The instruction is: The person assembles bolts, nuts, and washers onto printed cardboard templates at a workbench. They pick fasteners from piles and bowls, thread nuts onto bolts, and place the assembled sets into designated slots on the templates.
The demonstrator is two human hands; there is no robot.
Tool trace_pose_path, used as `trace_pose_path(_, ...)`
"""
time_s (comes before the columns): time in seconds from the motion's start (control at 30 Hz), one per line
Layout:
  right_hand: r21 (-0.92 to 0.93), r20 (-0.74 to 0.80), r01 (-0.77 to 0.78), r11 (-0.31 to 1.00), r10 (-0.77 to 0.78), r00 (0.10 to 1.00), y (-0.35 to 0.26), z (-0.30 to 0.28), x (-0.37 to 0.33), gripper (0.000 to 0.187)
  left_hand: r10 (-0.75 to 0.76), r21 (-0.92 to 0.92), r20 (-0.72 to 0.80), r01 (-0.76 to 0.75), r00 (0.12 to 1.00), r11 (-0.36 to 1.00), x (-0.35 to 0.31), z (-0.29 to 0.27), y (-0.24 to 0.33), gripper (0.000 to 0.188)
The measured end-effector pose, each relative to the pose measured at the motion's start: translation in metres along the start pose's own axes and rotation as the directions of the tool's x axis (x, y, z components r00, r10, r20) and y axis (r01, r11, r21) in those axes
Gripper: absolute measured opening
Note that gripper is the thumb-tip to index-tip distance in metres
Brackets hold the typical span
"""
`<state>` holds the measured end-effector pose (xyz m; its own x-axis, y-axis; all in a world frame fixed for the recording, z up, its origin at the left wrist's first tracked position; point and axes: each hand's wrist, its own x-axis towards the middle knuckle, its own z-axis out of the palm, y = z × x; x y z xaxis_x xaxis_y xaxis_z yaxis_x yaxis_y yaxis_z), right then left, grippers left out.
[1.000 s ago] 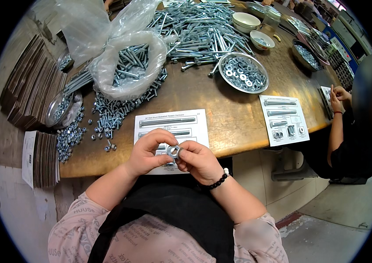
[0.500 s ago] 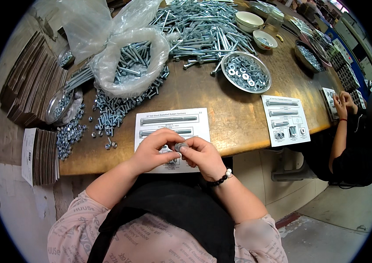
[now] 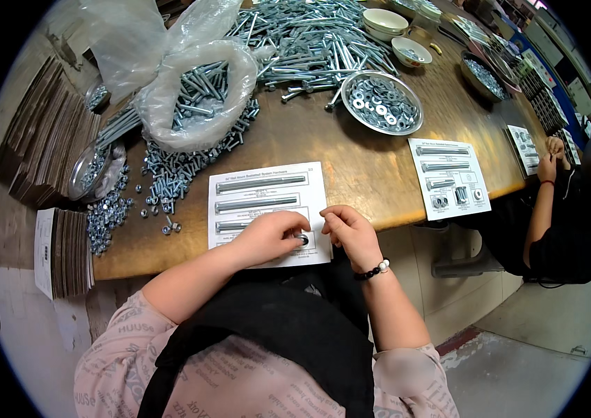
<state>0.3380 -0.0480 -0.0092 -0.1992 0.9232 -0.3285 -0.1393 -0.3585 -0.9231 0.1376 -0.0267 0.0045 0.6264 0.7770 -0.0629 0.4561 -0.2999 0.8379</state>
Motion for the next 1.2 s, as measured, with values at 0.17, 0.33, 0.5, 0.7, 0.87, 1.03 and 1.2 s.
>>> trace_pose_path(0.17, 0.004, -0.031, 0.049, 0.999, -0.049, 0.998, 0.001, -0.002, -0.004, 0.018, -0.047, 0.311, 0.060, 0.026, 0.997, 0.950, 0.008, 0.019, -0.008, 0.022)
trace_pose_path(0.33, -0.010, -0.080, 0.047, 0.999, -0.048, 0.996, 0.004, -0.007, -0.008, 0.019, 0.029, 0.350, 0.080, -0.055, 0.996, 0.935, 0.005, 0.024, -0.005, 0.023)
trace_pose_path(0.5, -0.026, -0.072, 0.063, 0.998, -0.065, 0.995, 0.008, -0.008, -0.007, 0.019, 0.036, 0.390, 0.109, -0.075, 0.993, 0.918, 0.006, 0.027, -0.011, 0.027)
trace_pose_path(0.7, -0.324, -0.098, 0.102, 0.941, -0.140, 0.985, 0.024, -0.017, -0.010, 0.020, 0.085, 0.232, -0.122, -0.055, 0.989, 0.971, -0.018, 0.001, -0.002, 0.027)
trace_pose_path(0.87, -0.713, -0.010, 0.164, 0.682, -0.243, 0.970, 0.031, -0.016, -0.032, 0.025, -0.182, 0.180, -0.465, 0.294, 0.867, 0.939, -0.072, -0.052, -0.034, 0.024)
trace_pose_path(1.03, -0.821, 0.021, 0.106, 0.561, -0.156, 0.987, 0.037, -0.010, -0.046, 0.042, -0.335, -0.013, -0.508, 0.382, 0.793, 0.924, -0.111, -0.058, -0.082, 0.029)
trace_pose_path(1.2, -0.798, 0.043, 0.125, 0.590, -0.151, 0.988, 0.039, -0.011, -0.046, 0.042, -0.591, -0.548, -0.241, 0.395, 0.770, 0.737, -0.108, -0.066, -0.086, 0.030)
